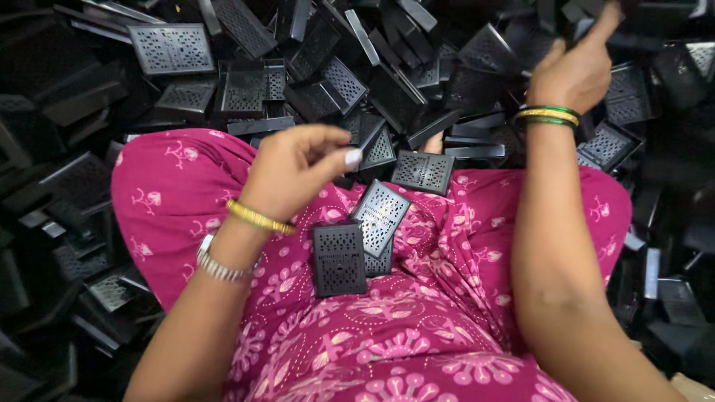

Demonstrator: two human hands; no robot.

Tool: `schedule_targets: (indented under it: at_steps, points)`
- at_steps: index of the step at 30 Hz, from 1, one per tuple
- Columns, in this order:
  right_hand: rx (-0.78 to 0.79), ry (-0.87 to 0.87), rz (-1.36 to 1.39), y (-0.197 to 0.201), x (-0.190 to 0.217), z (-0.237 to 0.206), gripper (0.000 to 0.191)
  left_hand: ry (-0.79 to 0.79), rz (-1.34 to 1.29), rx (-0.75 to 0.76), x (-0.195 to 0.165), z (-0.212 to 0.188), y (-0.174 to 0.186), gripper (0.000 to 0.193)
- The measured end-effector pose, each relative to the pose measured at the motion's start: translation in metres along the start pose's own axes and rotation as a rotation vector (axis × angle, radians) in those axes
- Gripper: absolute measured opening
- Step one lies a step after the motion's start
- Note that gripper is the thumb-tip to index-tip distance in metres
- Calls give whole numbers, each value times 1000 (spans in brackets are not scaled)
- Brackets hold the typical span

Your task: The person sits on the floor in front of a large pile of black molded plastic boxes. They pick up boxes one at a time, turn each over in both hands, look at its surfaces, and toss it back onto the pile, repeating this handling throughout the episode.

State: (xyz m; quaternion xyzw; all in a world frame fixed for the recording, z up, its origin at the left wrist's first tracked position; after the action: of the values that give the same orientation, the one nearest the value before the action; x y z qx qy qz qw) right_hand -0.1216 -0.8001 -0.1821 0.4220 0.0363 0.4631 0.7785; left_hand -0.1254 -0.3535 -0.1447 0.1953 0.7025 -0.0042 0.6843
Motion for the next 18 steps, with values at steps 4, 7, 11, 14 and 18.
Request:
schedule_targets:
  at_steps: [4, 7, 11, 14, 18]
  points:
    - [-6, 651, 357, 25, 109, -46, 39, 171, -495, -61, 40, 38, -25, 24]
    - [334, 652, 72, -7, 166, -93, 24, 210, -565, -155, 66, 55, -24, 26]
    - [384, 623, -196, -18, 203, -110, 56, 290, -614, -204, 81, 51, -8, 29]
    - [526, 675, -181, -22, 205, -116, 48, 328, -692, -228, 79, 43, 6, 29]
    - [589, 439, 124, -35, 172, -99, 53, 361, -781, -214, 77, 39, 13, 29]
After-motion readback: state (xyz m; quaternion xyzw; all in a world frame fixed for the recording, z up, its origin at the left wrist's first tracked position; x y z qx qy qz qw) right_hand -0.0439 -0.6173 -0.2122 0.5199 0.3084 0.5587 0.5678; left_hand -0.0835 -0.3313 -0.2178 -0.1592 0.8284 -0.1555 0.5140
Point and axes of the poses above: each hand's wrist, its own z-axis towards the middle knuckle, its own y-axis out of the back of the hand, x = y × z, the point moved 6 cm from there along z, towards the middle knuckle, and after that the axes turned 13 degrees about -x, right-handed, at the moved point
